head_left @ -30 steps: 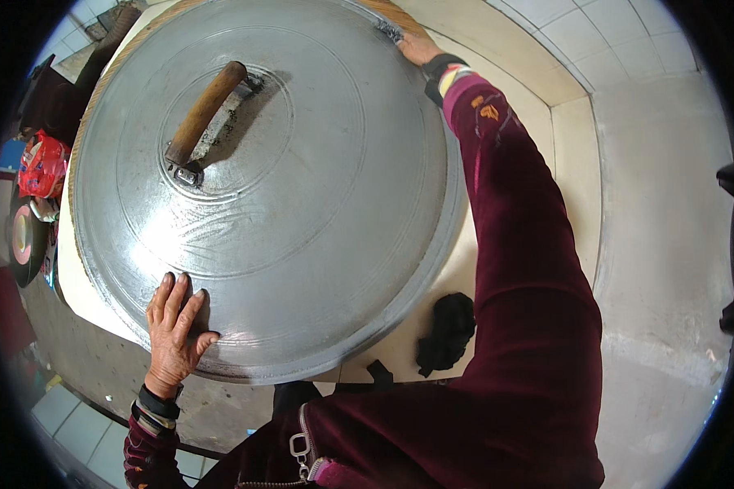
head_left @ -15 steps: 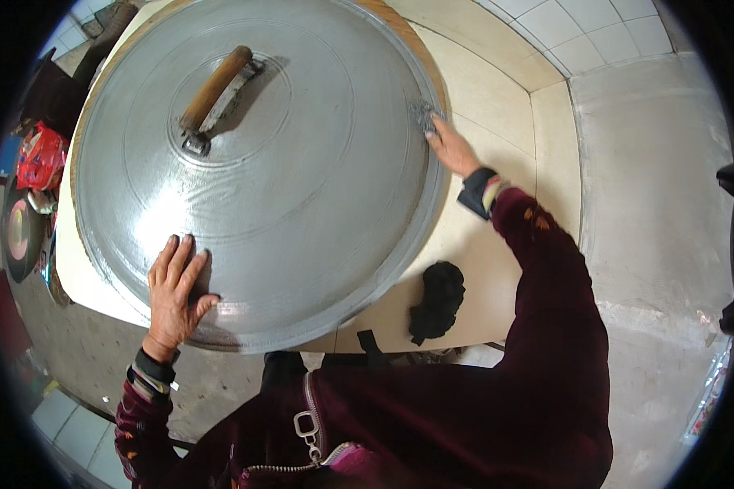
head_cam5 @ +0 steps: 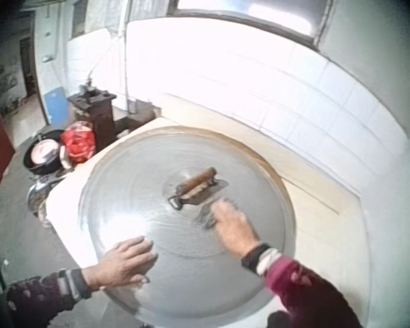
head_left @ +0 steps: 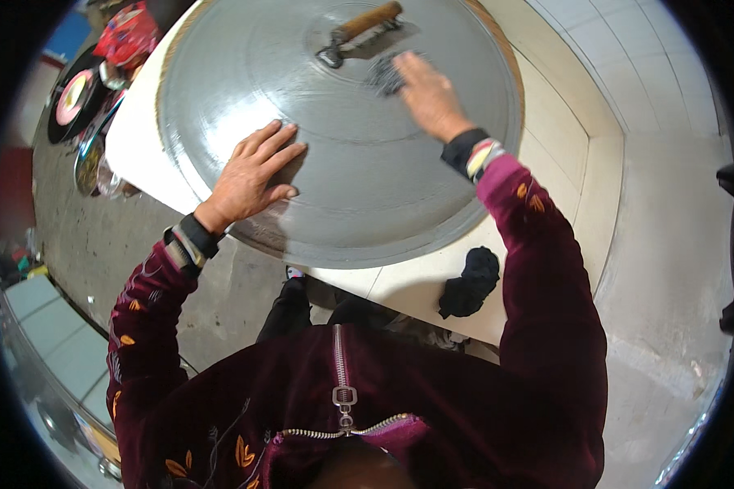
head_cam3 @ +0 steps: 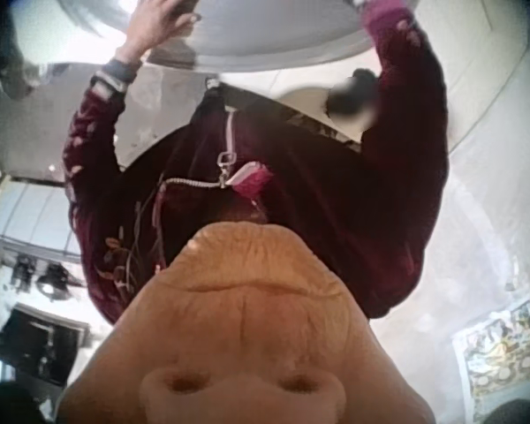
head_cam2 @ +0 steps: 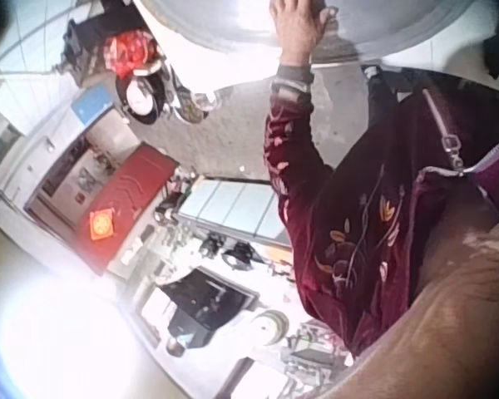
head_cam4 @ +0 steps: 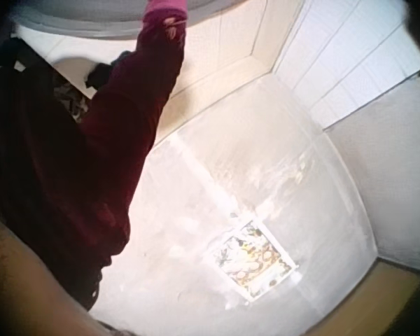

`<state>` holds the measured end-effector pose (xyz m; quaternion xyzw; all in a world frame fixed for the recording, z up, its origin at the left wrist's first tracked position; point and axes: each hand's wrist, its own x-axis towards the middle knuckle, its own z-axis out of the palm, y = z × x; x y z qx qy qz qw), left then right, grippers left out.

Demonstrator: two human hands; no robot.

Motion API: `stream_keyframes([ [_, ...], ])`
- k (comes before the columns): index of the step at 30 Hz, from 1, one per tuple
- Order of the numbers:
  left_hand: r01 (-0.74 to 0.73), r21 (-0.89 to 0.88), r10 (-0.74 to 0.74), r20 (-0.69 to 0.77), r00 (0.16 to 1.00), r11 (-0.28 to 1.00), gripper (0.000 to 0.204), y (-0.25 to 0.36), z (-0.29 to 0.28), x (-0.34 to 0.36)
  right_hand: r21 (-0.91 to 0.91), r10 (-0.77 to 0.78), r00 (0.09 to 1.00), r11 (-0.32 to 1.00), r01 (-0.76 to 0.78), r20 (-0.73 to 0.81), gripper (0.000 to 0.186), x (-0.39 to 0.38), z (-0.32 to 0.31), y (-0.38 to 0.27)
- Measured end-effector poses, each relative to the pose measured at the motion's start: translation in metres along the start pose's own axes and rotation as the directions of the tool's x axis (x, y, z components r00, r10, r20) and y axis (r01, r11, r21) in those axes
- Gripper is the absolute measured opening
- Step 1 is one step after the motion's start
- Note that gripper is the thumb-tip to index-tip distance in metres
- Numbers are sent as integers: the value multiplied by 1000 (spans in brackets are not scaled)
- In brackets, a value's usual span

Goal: The person scrubs the underside of a large metal lid with a steel wool pad, moving in circular and back-and-forth motions across the surface. The person uses both hands to hold and maneuver the pad while cleaning the lid.

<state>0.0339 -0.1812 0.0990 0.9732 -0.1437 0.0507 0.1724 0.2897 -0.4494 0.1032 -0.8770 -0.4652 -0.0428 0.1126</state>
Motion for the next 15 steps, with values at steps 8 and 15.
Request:
stream_keyframes([
  [8, 9, -85, -26, -204, 979, 996, 62, 5, 6, -14, -8, -240, 963, 970, 243, 125, 57, -15, 22, -97],
  [15, 263, -162, -303, -323, 896, 951, 49, 11, 8, -69, -29, -295, 948, 953, 301, 116, 48, 126, 50, -145],
])
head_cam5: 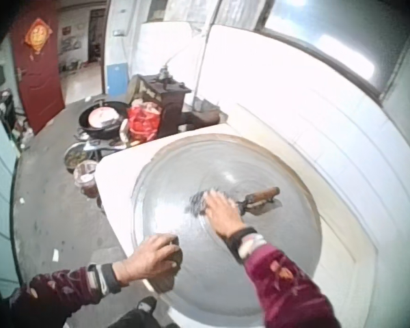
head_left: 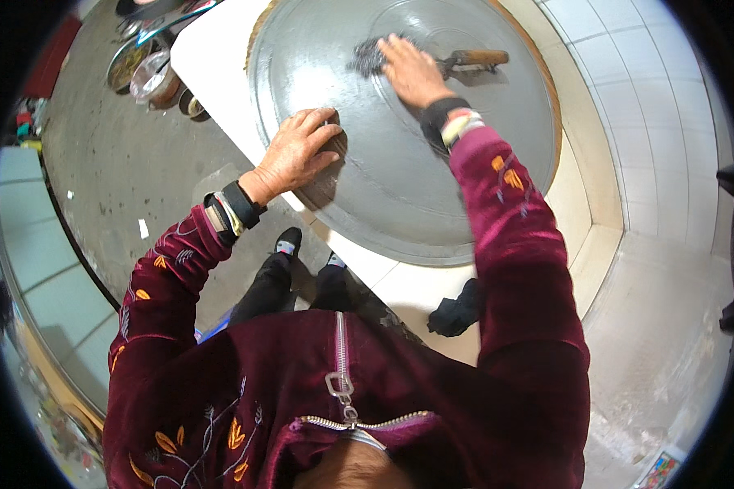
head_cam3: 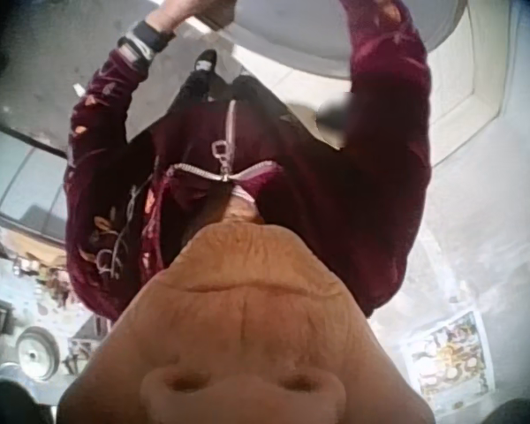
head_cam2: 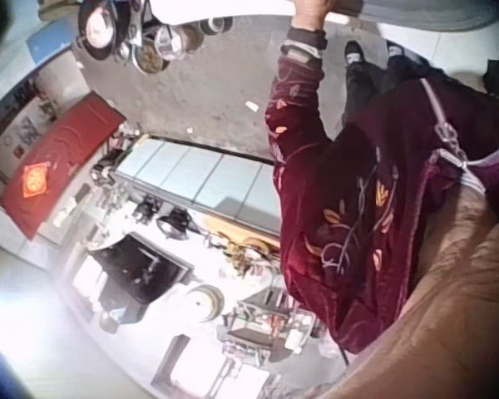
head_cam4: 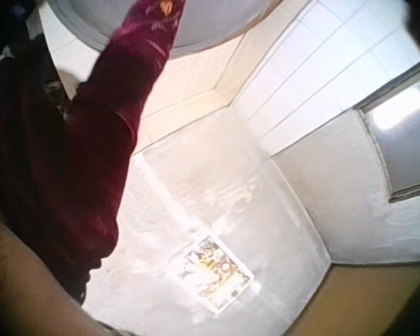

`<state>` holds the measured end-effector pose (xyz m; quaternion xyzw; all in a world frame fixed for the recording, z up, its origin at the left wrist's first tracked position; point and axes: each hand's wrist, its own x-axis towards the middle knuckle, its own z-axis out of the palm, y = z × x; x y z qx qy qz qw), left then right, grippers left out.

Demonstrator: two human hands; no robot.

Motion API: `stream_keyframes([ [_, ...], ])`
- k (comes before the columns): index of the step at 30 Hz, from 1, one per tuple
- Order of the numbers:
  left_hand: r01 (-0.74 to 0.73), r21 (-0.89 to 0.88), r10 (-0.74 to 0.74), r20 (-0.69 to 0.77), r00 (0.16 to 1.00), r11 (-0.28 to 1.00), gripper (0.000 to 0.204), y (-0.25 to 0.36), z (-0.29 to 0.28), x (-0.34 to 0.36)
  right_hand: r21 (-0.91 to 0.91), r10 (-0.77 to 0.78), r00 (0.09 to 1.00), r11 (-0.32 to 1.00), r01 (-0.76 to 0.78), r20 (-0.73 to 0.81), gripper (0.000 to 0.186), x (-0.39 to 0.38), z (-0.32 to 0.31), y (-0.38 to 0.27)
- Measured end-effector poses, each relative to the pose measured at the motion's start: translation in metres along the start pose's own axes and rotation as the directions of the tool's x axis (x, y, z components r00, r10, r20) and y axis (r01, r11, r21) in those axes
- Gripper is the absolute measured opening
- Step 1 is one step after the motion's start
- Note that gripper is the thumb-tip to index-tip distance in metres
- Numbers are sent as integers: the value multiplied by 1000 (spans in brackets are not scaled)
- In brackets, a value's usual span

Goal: The person scrubs the underside of a large metal lid with a steel wool pad, moving in circular and back-and-forth motions across the surface. The person uses both hands to hold and maneuver the pad while cleaning the lid.

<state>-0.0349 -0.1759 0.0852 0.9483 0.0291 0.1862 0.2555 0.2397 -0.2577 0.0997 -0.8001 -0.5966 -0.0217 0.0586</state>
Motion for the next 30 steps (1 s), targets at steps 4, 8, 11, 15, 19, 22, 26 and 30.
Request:
stream_keyframes([
  [4, 52, -13, -52, -55, 997, 999, 47, -6, -7, -34, 72, -50, 997, 996, 54, -63, 48, -13, 12, -32],
  [8, 127, -52, -129, -38, 991, 991, 45, -21, -3, -52, 213, -133, 991, 969, 127, 14, 52, -132, -7, -69],
  [11, 118, -80, -126, -99, 987, 990, 43, -43, -9, -58, 139, -83, 978, 989, 56, 193, 60, -188, -22, -100],
  [15, 142, -118, -160, -163, 974, 983, 40, -56, -20, -65, 110, -140, 976, 986, 123, 166, 63, -146, -26, -116],
  [19, 226, -165, -254, -172, 952, 960, 39, -56, -20, -65, 64, -264, 963, 963, 261, 56, 54, -13, 8, -95],
  [22, 265, -150, -288, -168, 943, 953, 38, -56, -19, -67, -84, -198, 980, 977, 198, 9, 46, 73, 39, -89],
  [26, 250, -133, -273, -199, 941, 959, 38, -64, -21, -65, -52, -250, 965, 968, 247, -84, 43, 75, 57, -105],
  [30, 208, -188, -247, -212, 946, 960, 41, -85, -30, -53, 112, -297, 953, 946, 303, -68, 46, -17, 24, -135],
])
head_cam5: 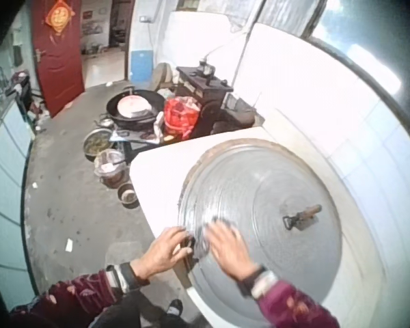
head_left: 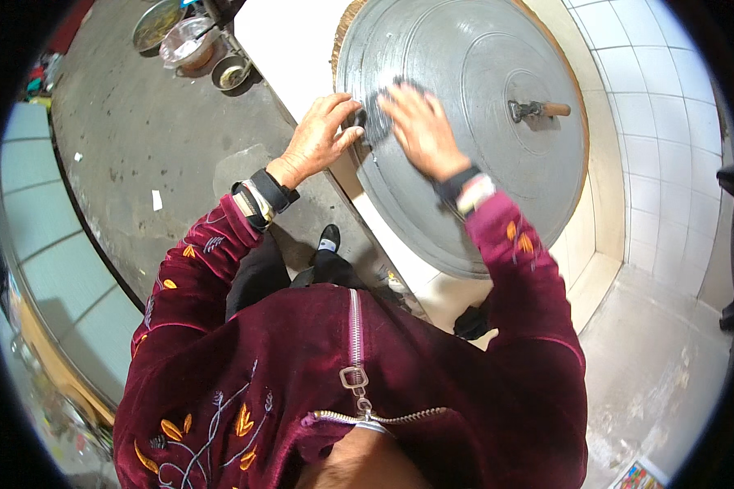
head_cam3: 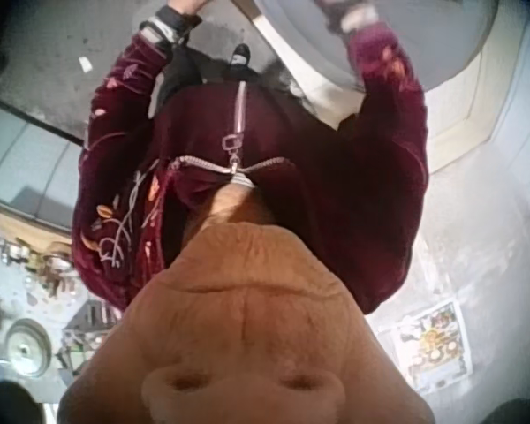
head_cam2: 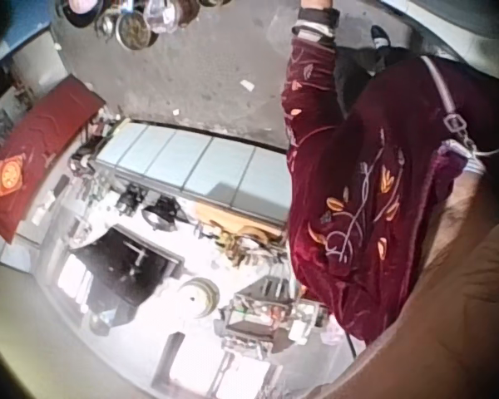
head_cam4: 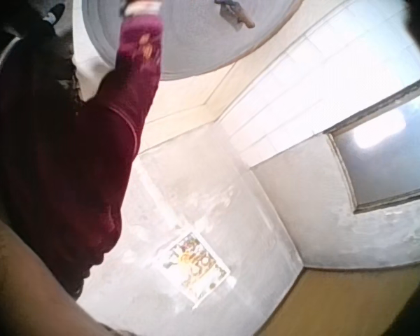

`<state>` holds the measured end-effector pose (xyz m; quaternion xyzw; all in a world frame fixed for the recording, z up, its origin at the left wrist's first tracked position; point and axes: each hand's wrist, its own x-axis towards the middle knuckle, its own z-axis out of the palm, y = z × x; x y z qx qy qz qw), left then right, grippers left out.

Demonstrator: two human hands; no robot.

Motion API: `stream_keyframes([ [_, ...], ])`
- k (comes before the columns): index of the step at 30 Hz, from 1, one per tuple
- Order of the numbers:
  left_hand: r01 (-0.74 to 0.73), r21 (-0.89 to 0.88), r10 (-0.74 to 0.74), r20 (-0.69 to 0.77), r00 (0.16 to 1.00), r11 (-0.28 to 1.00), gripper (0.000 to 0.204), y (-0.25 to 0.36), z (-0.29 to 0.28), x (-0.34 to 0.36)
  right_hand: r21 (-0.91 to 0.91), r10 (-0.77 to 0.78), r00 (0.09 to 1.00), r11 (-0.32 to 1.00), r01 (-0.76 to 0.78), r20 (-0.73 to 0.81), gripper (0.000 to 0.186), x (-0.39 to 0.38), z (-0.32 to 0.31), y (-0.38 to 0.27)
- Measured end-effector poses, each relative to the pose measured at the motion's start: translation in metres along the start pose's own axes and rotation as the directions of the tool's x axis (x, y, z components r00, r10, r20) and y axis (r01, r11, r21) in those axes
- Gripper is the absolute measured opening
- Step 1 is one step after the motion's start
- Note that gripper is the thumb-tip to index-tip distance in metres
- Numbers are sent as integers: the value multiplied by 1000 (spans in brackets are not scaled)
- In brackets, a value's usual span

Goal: The person scrubs the underside of a large metal lid with a steel wool pad, moving in circular and back-and-forth motions across the surface. The person uses both hands to hold and maneuver the pad while cleaning the lid.

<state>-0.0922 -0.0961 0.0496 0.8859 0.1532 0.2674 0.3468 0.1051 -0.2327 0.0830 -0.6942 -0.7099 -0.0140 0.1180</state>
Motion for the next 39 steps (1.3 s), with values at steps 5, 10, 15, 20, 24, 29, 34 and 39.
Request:
stream_keyframes([
  [5, -121, -117, 134, 103, 986, 986, 44, -29, -26, 17, -20, 257, 952, 966, -257, 167, 55, -59, -30, -71],
  [10, -125, -225, 176, 224, 959, 966, 45, -41, -44, 30, -146, 383, 923, 912, -384, -39, 53, 19, -7, -20],
  [15, -330, -191, 348, 71, 935, 925, 57, -40, -36, 76, -89, 507, 849, 848, -522, -148, 42, 75, 16, -5],
  [20, -495, -134, 513, 226, 828, 858, 58, -28, -10, 102, 40, 541, 792, 831, -554, -282, 38, 35, 23, -61],
  [24, -623, -61, 592, 395, 703, 780, 56, -23, 2, 109, 146, 627, 709, 773, -618, -323, 44, -9, 8, -77],
  [29, -689, -92, 663, 389, 640, 719, 46, -12, 12, 120, 182, 778, 455, 570, -801, -433, 48, -82, -6, -92],
  [34, -714, -13, 607, 536, 587, 700, 40, -8, 15, 158, 111, 815, 147, 250, -962, -561, 43, -137, 9, -106],
  [39, -701, -48, 623, 504, 598, 711, 33, 14, 53, 212, 165, 791, 38, 174, -971, -611, 45, -147, 30, -117],
])
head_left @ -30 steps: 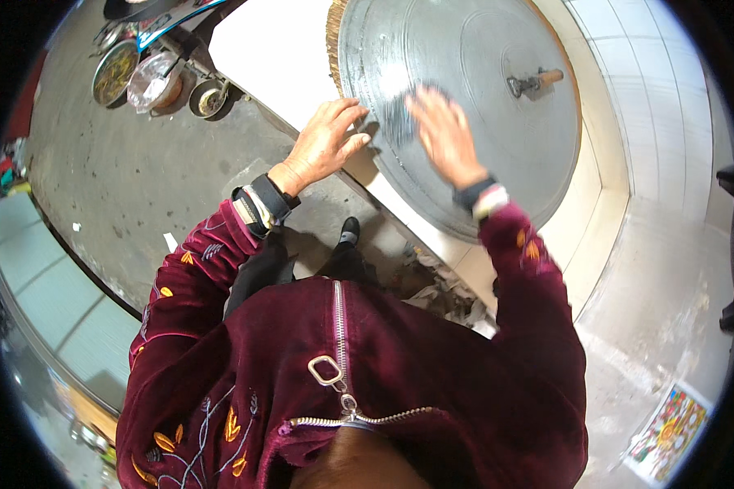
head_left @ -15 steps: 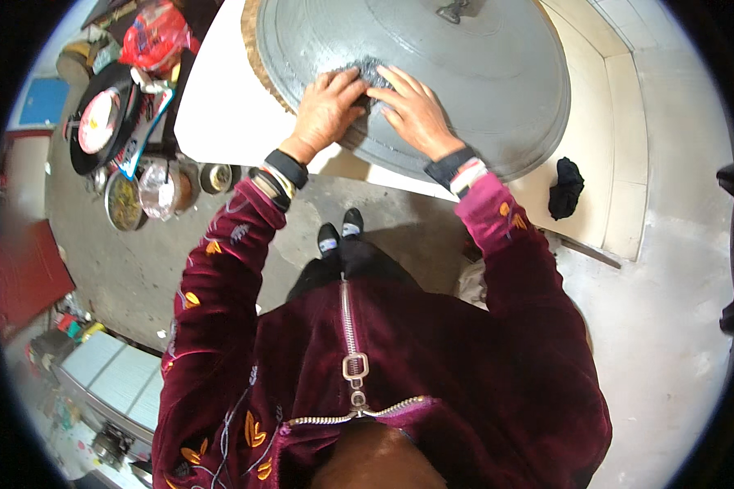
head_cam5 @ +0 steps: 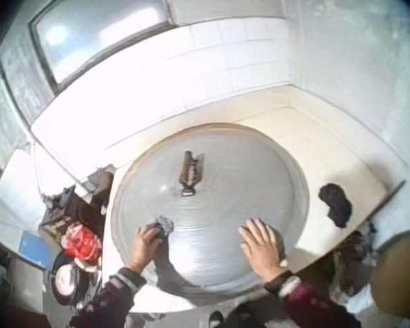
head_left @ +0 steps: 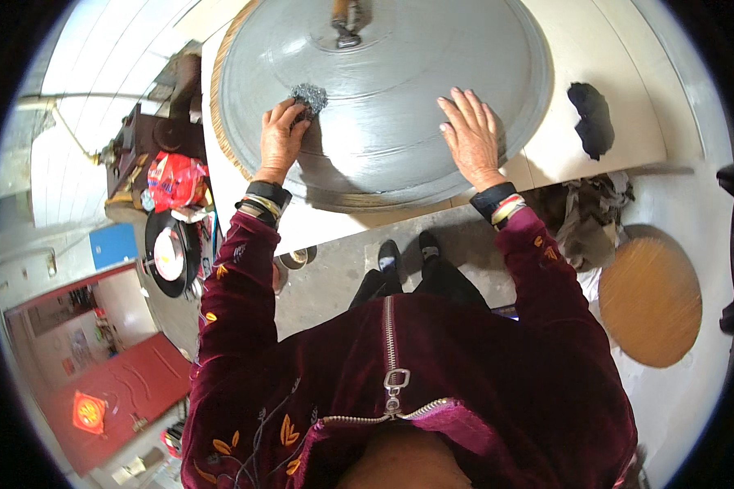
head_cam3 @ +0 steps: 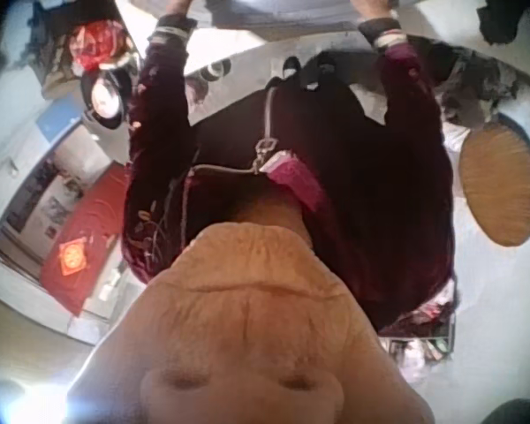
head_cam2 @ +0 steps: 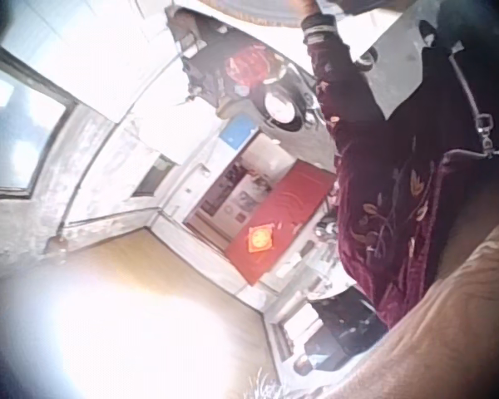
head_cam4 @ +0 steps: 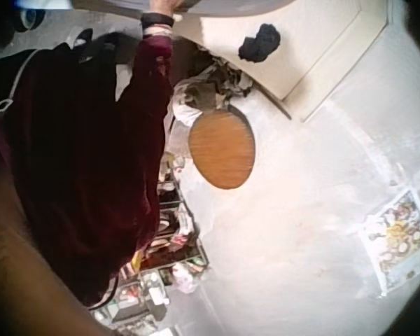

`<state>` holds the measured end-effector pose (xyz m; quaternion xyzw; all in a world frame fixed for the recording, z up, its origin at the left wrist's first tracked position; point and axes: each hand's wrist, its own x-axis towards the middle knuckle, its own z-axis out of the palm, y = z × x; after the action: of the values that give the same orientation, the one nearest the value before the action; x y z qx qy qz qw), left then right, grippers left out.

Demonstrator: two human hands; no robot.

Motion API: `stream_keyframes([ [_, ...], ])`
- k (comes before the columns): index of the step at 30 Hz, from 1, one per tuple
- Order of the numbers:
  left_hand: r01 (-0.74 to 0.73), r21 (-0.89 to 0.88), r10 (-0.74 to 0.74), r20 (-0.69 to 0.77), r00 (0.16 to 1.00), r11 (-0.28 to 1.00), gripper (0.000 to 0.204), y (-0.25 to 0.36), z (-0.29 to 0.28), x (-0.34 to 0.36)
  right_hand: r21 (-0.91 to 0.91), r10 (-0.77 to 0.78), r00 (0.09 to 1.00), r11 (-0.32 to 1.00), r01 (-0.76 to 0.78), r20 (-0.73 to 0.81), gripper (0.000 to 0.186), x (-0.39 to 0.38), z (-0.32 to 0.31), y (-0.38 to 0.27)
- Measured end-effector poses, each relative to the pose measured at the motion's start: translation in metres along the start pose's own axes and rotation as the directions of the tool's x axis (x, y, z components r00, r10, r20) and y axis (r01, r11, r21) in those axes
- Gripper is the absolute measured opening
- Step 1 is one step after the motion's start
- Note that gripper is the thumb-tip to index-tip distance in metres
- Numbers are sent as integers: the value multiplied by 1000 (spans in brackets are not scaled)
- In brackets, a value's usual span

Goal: The person scrubs the underside of a large metal lid with a steel wool pad, moving in circular and back-and-forth motions across the surface. The person uses both hands to hold and maneuver the pad while cleaning the lid.

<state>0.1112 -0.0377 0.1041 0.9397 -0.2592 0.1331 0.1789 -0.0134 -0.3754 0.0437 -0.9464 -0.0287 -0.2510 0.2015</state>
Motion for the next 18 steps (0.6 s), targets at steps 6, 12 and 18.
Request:
stream_keyframes([
  [6, -394, -227, 432, 156, 888, 891, 41, 102, 40, 35, 82, 139, 983, 988, -129, -119, 46, -16, 5, -8],
  [12, -579, -304, 640, 162, 751, 756, 42, 131, 56, 46, 105, 234, 959, 970, -219, -162, 43, -29, 6, -17],
  [18, -564, -352, 640, 152, 753, 747, 46, 133, 42, 54, 76, 278, 954, 960, -270, -114, 42, -25, 0, -27],
])
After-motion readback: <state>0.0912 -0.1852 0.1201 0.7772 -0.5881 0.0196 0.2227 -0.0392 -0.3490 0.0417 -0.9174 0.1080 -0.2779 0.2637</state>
